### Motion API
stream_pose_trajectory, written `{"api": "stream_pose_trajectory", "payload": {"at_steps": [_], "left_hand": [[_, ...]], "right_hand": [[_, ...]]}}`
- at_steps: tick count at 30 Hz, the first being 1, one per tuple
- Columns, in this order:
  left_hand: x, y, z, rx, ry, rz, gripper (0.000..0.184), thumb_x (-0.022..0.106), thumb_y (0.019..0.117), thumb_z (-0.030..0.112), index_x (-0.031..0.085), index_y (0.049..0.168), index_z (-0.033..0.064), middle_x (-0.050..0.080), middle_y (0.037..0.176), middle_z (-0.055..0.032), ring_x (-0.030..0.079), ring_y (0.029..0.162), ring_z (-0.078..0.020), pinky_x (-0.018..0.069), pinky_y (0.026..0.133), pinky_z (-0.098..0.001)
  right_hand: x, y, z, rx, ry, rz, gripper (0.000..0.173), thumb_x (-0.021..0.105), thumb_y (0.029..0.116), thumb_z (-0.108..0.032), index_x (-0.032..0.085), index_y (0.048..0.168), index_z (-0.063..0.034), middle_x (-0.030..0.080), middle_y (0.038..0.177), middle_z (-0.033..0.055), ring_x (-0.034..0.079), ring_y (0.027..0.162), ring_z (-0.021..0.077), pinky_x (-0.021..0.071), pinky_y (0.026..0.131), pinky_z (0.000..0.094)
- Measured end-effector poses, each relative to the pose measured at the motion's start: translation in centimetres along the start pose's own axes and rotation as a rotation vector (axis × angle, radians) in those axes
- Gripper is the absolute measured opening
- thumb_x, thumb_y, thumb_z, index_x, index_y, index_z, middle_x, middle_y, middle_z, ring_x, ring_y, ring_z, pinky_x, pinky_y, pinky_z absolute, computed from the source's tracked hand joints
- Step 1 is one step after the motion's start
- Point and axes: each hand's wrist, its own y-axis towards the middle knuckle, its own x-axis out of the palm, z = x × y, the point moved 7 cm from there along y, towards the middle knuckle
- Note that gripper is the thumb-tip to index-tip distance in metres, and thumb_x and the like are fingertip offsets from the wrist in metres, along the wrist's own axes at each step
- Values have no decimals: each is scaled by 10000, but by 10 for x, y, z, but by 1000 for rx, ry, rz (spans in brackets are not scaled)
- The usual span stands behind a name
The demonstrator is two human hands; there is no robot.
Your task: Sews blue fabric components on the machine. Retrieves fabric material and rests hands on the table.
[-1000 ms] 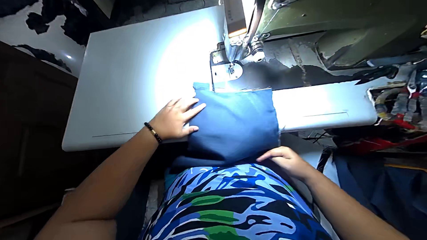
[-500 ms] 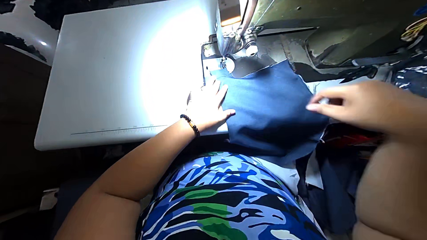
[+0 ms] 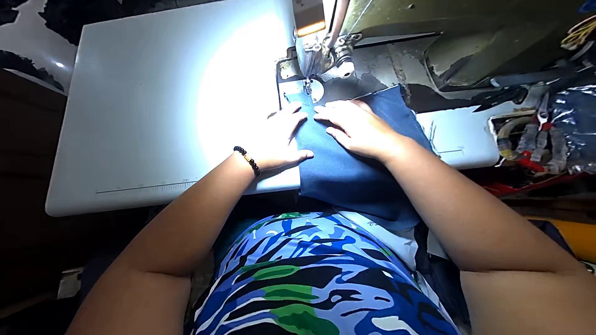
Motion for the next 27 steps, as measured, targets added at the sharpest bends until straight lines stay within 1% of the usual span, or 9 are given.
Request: {"api": "stream_pose_trajectory", "payload": {"at_steps": [3, 4, 6, 8, 12, 14, 19, 23, 27], "left_hand": [[-3, 8, -9, -40, 9, -36, 895, 601, 877, 662, 484, 1481, 12, 355, 1633, -183, 364, 1504, -323, 287, 1200, -562], [-4, 11, -13, -48, 22, -34, 900, 597, 870, 677, 490, 1479, 23, 359, 1633, -173, 370, 1502, -314, 287, 1200, -561], [-5, 18, -20, -69, 46, -59, 914, 582, 869, 705, 474, 1494, 46, 334, 1651, -150, 348, 1516, -291, 263, 1211, -558], [-5, 23, -25, -60, 49, -49, 919, 571, 870, 716, 479, 1488, 43, 335, 1650, -155, 343, 1517, -297, 253, 1214, -556], [-5, 26, -27, -60, 71, -67, 911, 550, 887, 724, 470, 1495, 51, 319, 1659, -141, 340, 1514, -316, 261, 1204, -580], [-6, 27, -27, -58, 77, -74, 910, 543, 886, 729, 473, 1492, 54, 317, 1661, -138, 327, 1523, -306, 240, 1215, -572], [-7, 30, -27, -83, 42, -97, 907, 574, 872, 710, 473, 1493, 56, 307, 1664, -142, 311, 1530, -303, 244, 1214, -566], [-6, 30, -29, -75, 59, -92, 913, 560, 871, 725, 474, 1498, 66, 311, 1665, -135, 321, 1525, -303, 246, 1212, -565], [-7, 31, -28, -76, 45, -94, 919, 580, 861, 717, 483, 1492, 56, 313, 1662, -142, 316, 1527, -305, 224, 1211, -594]], "right_hand": [[5, 6, 4, -12, -12, 37, 410, 401, 1075, -224, 635, 1391, -109, 552, 1527, 49, 475, 1441, 285, 302, 1181, 571], [5, 10, 7, -25, -13, 43, 408, 399, 1074, -221, 640, 1382, -106, 552, 1527, 53, 471, 1443, 286, 303, 1179, 570], [4, 17, 13, -54, -4, 71, 401, 407, 1062, -208, 664, 1350, -101, 578, 1499, 62, 484, 1434, 288, 317, 1186, 555], [1, 23, 18, -56, 2, 70, 392, 420, 1057, -196, 676, 1337, -97, 588, 1488, 70, 485, 1433, 291, 312, 1195, 537], [0, 26, 21, -38, -14, 51, 396, 410, 1064, -203, 673, 1344, -105, 587, 1490, 64, 476, 1441, 279, 304, 1207, 517], [-1, 27, 20, -39, -12, 58, 393, 411, 1065, -200, 676, 1337, -98, 591, 1485, 70, 483, 1437, 283, 309, 1203, 520], [-2, 28, 23, -29, -23, 58, 399, 404, 1068, -216, 672, 1344, -111, 590, 1486, 61, 472, 1446, 275, 303, 1203, 525], [-2, 28, 23, -35, -22, 60, 398, 406, 1066, -216, 675, 1341, -115, 588, 1489, 59, 472, 1446, 276, 304, 1200, 532], [-2, 27, 22, -46, -16, 50, 399, 401, 1066, -214, 675, 1339, -113, 587, 1489, 60, 468, 1447, 281, 303, 1195, 542]]}}
